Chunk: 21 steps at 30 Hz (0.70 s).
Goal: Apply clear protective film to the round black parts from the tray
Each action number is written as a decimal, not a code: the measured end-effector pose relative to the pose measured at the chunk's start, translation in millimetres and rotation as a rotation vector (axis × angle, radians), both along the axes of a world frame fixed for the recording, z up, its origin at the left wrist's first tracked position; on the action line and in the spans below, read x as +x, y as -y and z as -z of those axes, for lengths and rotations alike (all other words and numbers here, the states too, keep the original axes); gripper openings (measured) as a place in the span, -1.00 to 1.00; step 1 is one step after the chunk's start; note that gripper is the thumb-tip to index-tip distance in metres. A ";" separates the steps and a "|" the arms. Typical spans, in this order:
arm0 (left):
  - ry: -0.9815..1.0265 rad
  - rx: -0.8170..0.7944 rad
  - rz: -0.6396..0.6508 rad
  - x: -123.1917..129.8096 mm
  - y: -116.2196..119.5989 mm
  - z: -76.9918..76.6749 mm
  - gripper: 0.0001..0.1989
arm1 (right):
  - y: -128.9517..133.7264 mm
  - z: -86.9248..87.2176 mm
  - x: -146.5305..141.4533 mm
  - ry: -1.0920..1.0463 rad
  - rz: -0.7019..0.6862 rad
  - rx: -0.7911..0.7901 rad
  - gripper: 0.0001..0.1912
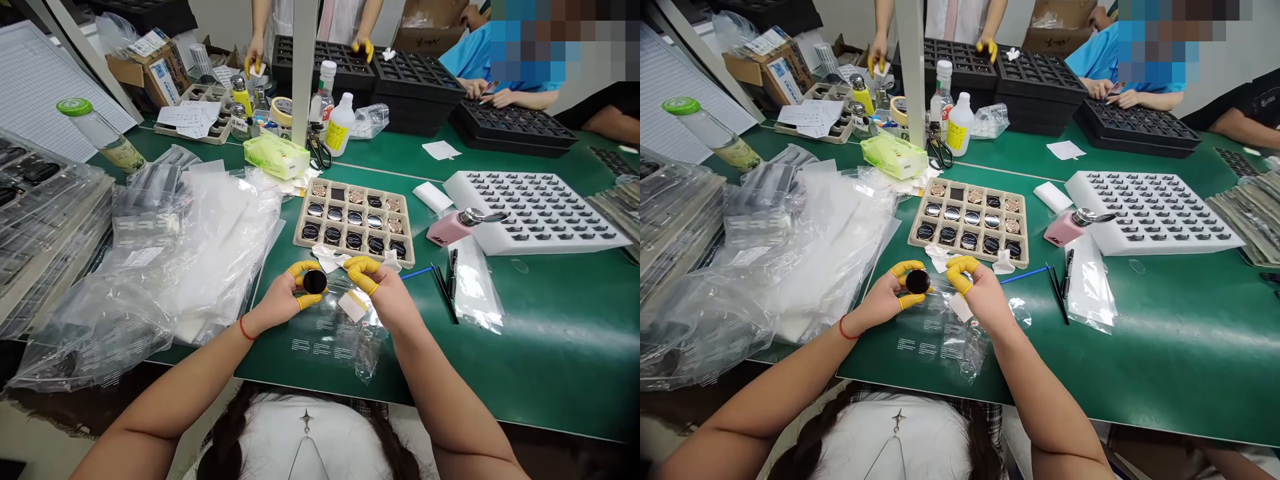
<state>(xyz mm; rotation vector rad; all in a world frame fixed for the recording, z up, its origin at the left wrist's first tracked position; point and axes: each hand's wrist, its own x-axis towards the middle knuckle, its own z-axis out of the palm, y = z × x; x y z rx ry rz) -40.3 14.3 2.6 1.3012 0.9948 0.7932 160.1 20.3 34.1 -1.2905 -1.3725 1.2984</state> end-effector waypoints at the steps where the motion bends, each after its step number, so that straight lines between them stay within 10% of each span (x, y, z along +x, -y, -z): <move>1: -0.003 0.006 0.014 0.6 0.1 -0.3 -0.50 | 0.9 -1.0 -3.8 -0.009 -0.008 -0.010 -0.85; 21: 0.027 -0.007 0.096 1.2 2.3 -2.6 -0.50 | 2.7 3.8 -21.5 0.132 -0.096 -0.081 -0.92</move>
